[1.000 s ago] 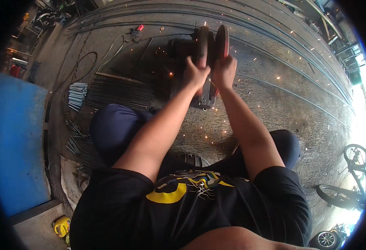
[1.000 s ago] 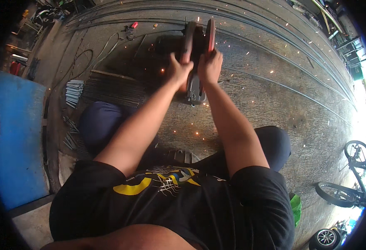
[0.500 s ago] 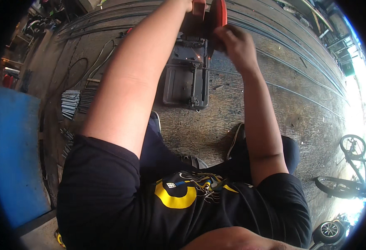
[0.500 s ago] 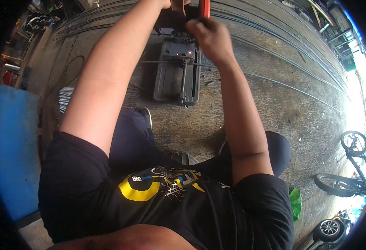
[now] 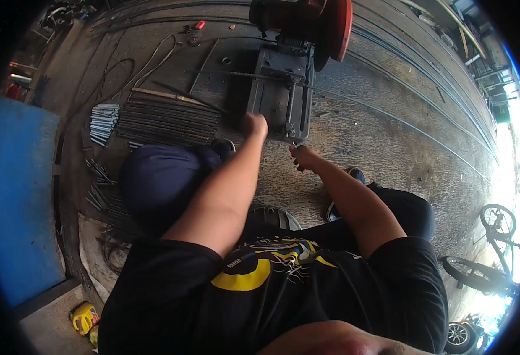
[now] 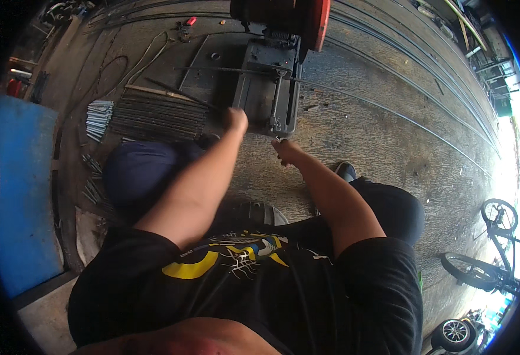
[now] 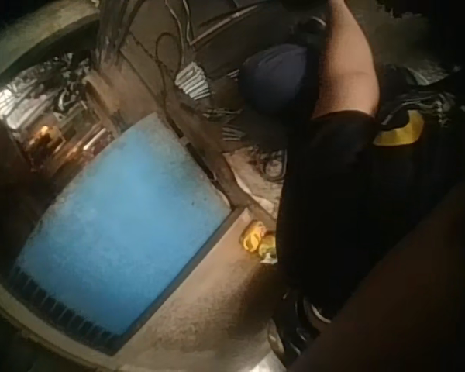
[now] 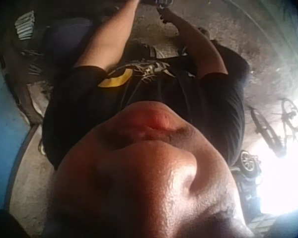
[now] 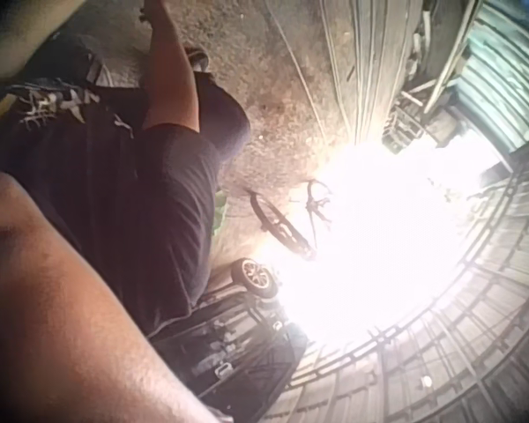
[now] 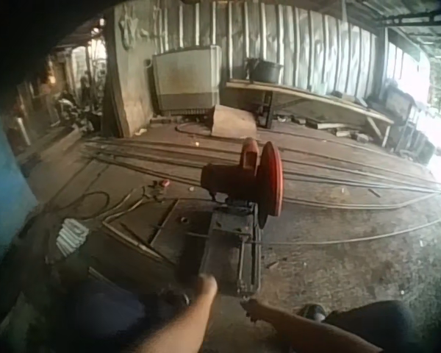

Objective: Cutting a metal rod with a cut-off saw and grinding the edges.

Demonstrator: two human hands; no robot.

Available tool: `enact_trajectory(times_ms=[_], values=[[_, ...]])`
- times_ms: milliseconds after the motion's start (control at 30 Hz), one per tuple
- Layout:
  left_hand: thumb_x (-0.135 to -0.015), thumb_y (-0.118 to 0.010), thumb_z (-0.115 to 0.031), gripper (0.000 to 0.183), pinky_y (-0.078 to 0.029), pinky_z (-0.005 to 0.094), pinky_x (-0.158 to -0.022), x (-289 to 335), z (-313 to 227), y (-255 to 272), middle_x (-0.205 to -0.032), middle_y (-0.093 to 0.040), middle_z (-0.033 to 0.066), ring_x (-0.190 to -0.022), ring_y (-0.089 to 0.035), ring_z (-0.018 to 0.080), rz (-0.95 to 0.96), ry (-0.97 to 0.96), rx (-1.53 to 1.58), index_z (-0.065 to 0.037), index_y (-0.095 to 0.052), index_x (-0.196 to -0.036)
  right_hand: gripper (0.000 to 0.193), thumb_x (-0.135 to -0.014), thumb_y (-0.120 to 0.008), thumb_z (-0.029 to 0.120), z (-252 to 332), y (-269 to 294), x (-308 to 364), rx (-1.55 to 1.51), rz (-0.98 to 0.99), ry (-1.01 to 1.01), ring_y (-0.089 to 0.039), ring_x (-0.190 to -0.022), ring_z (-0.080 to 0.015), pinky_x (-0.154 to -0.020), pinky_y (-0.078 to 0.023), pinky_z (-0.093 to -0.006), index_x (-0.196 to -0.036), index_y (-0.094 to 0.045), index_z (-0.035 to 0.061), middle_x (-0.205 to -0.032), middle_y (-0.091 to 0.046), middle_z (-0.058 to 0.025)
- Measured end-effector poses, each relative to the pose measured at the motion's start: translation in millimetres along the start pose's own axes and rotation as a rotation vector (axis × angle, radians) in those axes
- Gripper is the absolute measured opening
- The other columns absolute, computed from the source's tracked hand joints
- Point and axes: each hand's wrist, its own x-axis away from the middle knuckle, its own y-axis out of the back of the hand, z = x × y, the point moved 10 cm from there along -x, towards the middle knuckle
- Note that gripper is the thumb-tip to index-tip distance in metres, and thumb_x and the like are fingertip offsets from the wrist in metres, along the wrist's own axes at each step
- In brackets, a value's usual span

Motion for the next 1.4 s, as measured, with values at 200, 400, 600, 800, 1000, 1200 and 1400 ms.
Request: enact_trajectory(times_ms=[200, 400, 600, 800, 1000, 1200, 1400], values=[[-0.076, -0.059, -0.004, 0.049, -0.046, 0.0464, -0.090, 86, 37, -104, -0.112, -0.060, 0.0261, -0.108, -0.056, 0.0403, 0.430, -0.312, -0.125, -0.002, -0.046, -0.124, 0.056, -0.094, -0.040, 0.046, 25, 22, -3, 0.368, -0.336, 0.073, -0.063, -0.094, -0.0369, -0.079, -0.051, -0.0441, -0.120, -0.053, -0.0025, -0.109, -0.061, -0.0256], [-0.077, -0.059, -0.010, 0.055, -0.049, 0.0479, -0.082, 82, 47, -118, -0.102, -0.063, 0.0255, -0.097, -0.060, 0.0427, 0.472, -0.194, -0.094, -0.002, -0.039, -0.127, 0.053, -0.090, -0.049, 0.042, 53, 13, 4, 0.451, -0.359, 0.295, -0.057, -0.108, -0.0379, -0.088, -0.047, -0.0448, -0.121, -0.054, -0.0002, -0.113, -0.060, -0.0265], [-0.074, -0.058, -0.013, 0.042, -0.049, 0.0447, -0.084, 55, 51, -114, -0.101, -0.064, 0.0244, -0.098, -0.061, 0.0395, 0.579, -0.426, -0.181, -0.002, -0.057, -0.114, 0.038, -0.085, -0.057, 0.017, 24, 2, 4, -0.291, -0.166, 0.125, -0.063, -0.066, -0.0195, -0.058, -0.049, -0.0315, -0.121, -0.054, 0.0030, -0.088, -0.063, -0.0160], [-0.072, -0.057, -0.007, 0.039, -0.049, 0.0431, -0.088, 66, 37, -108, -0.103, -0.064, 0.0241, -0.101, -0.060, 0.0378, 0.472, -0.395, -0.268, -0.004, -0.061, -0.111, 0.033, -0.092, -0.052, 0.031, 15, 45, 6, 0.232, -0.651, 0.112, -0.065, -0.072, -0.0279, -0.063, -0.052, -0.0382, -0.102, -0.054, -0.0005, -0.087, -0.064, -0.0156], [-0.074, -0.058, -0.008, 0.039, -0.048, 0.0429, -0.089, 59, 35, -116, -0.103, -0.064, 0.0244, -0.101, -0.060, 0.0387, 0.516, -0.497, -0.227, -0.004, -0.061, -0.112, 0.029, -0.090, -0.052, 0.026, 42, 13, -14, 0.158, -0.256, 0.139, -0.065, -0.088, -0.0356, -0.076, -0.051, -0.0432, -0.107, -0.059, 0.0034, -0.098, -0.066, -0.0212], [-0.079, -0.063, -0.021, 0.039, -0.047, 0.0423, -0.087, 139, 58, -193, -0.109, -0.063, 0.0192, -0.101, -0.060, 0.0340, 1.230, 0.042, 0.336, -0.008, -0.060, -0.115, 0.027, -0.087, -0.057, 0.027, 214, -42, 79, -0.003, -0.163, 0.918, -0.063, -0.093, -0.0364, -0.084, -0.048, -0.0442, -0.105, -0.062, 0.0062, -0.100, -0.065, -0.0204], [-0.080, -0.059, -0.013, 0.053, -0.047, 0.0411, -0.087, 103, 43, -165, -0.121, -0.058, 0.0195, -0.106, -0.060, 0.0295, 0.611, -0.631, -0.114, -0.016, -0.050, -0.132, 0.023, -0.085, -0.058, 0.023, 192, -39, 113, 0.306, -0.165, 0.831, -0.065, -0.083, -0.0364, -0.077, -0.050, -0.0434, -0.096, -0.065, 0.0048, -0.084, -0.068, -0.0175]])
